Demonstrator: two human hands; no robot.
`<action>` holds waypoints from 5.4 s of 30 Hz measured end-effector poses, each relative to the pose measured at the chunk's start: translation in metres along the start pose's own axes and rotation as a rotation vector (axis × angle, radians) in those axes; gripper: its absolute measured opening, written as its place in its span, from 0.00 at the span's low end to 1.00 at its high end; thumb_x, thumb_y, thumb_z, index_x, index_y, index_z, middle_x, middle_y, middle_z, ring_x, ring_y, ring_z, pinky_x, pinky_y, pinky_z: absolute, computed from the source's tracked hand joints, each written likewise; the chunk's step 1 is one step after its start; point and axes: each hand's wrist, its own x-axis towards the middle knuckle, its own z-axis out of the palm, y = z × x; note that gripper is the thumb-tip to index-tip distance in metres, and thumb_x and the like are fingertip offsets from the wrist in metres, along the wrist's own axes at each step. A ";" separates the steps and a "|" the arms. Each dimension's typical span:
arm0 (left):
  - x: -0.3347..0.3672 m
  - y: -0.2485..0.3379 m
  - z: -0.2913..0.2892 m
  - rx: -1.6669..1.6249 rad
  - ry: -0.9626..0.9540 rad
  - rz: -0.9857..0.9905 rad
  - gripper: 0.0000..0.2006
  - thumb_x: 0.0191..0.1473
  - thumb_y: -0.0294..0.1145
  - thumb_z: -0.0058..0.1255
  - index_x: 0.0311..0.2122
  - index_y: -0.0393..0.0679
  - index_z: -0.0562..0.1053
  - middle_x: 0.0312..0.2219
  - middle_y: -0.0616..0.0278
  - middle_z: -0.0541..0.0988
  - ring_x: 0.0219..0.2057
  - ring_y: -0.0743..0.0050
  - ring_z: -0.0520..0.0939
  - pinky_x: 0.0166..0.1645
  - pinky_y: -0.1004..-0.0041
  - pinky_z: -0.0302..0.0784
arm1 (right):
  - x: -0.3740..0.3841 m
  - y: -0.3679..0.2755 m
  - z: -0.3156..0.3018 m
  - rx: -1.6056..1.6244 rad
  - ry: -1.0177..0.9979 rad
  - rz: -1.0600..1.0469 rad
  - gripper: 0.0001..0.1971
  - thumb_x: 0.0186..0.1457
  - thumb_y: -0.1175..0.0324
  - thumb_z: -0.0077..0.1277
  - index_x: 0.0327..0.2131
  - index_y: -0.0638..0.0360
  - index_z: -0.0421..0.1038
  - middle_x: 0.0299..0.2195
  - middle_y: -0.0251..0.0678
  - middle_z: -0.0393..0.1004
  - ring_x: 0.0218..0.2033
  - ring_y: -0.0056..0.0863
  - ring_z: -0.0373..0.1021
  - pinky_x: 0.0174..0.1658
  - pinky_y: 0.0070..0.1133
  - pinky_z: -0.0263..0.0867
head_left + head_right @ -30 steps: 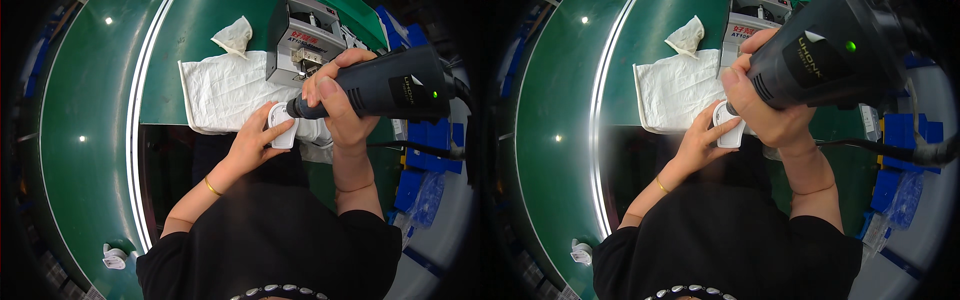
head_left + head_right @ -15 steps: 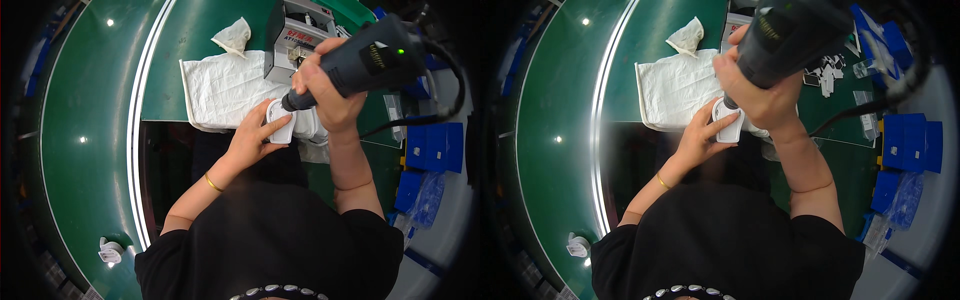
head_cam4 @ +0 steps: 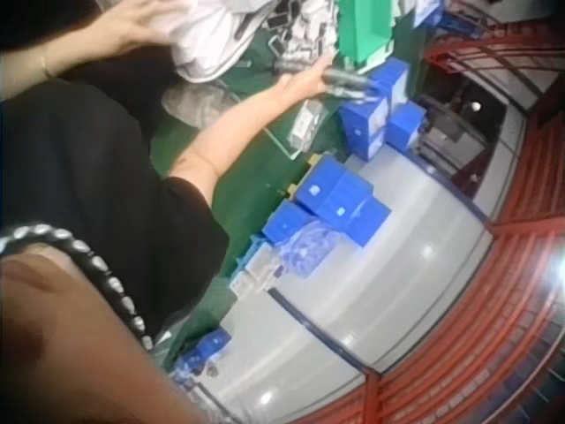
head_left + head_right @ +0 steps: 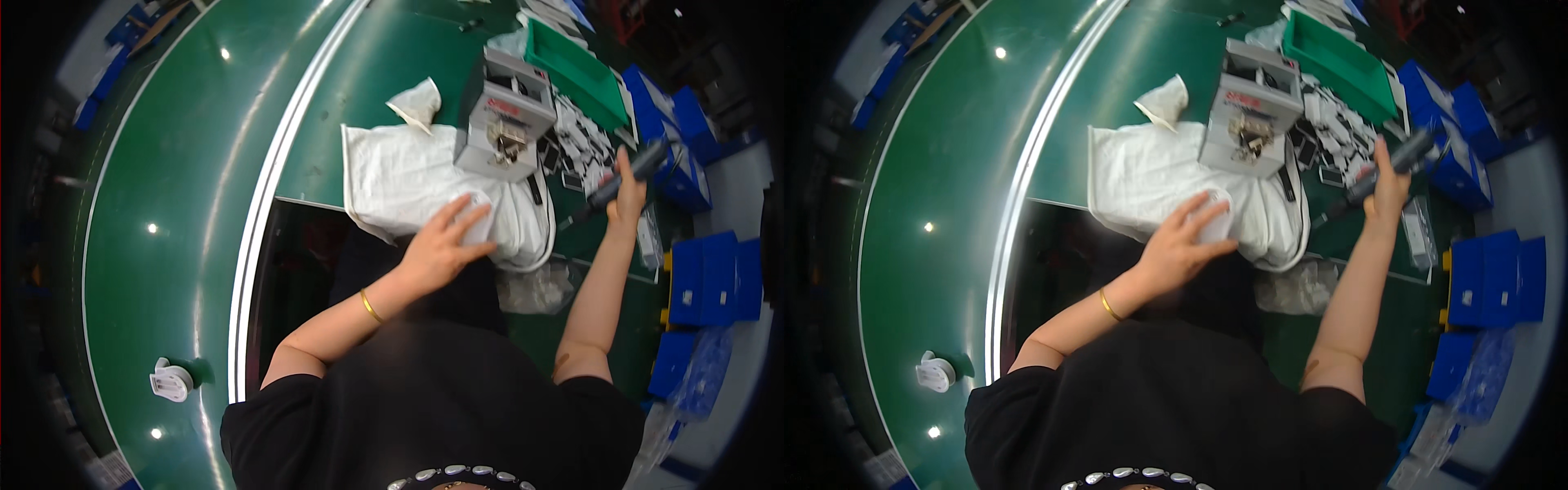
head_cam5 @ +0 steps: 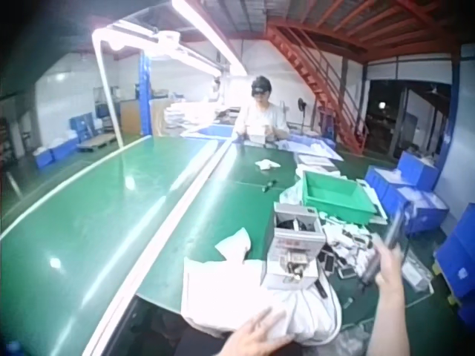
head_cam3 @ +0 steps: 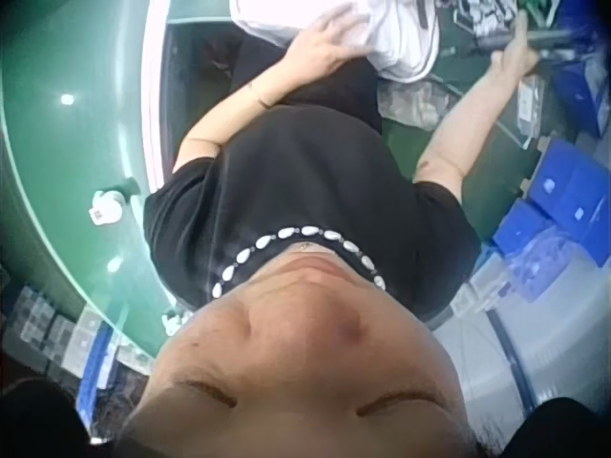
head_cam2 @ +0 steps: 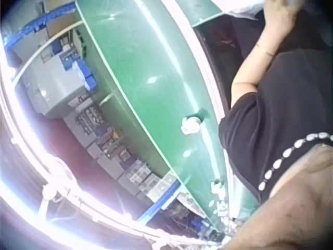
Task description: Assembling plastic components using an electric screwdriver and tweezers at a factory workbench.
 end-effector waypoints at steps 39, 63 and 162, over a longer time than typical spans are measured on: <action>-0.143 -0.071 -0.261 0.845 0.273 -1.129 0.38 0.44 0.49 0.66 0.57 0.40 0.66 0.52 0.46 0.72 0.54 0.46 0.72 0.58 0.55 0.70 | -0.109 0.054 0.018 -0.270 -0.506 -0.410 0.15 0.64 0.72 0.49 0.53 0.67 0.68 0.39 0.36 0.74 0.40 0.21 0.70 0.47 0.18 0.67; -0.009 0.033 -0.129 -1.274 0.707 -0.901 0.18 0.63 0.34 0.50 0.54 0.36 0.70 0.42 0.58 0.78 0.43 0.73 0.79 0.48 0.70 0.76 | -0.245 0.000 0.092 -0.171 -1.017 -0.802 0.49 0.38 0.63 0.74 0.62 0.64 0.55 0.61 0.49 0.61 0.62 0.43 0.59 0.64 0.32 0.54; -0.051 0.006 -0.026 -0.106 0.221 -0.593 0.50 0.26 0.18 0.65 0.63 0.38 0.62 0.53 0.50 0.74 0.39 0.49 0.77 0.47 0.61 0.75 | -0.263 0.041 0.078 -0.261 -0.777 0.328 0.04 0.54 0.78 0.58 0.34 0.62 0.75 0.32 0.25 0.74 0.34 0.12 0.68 0.41 0.14 0.66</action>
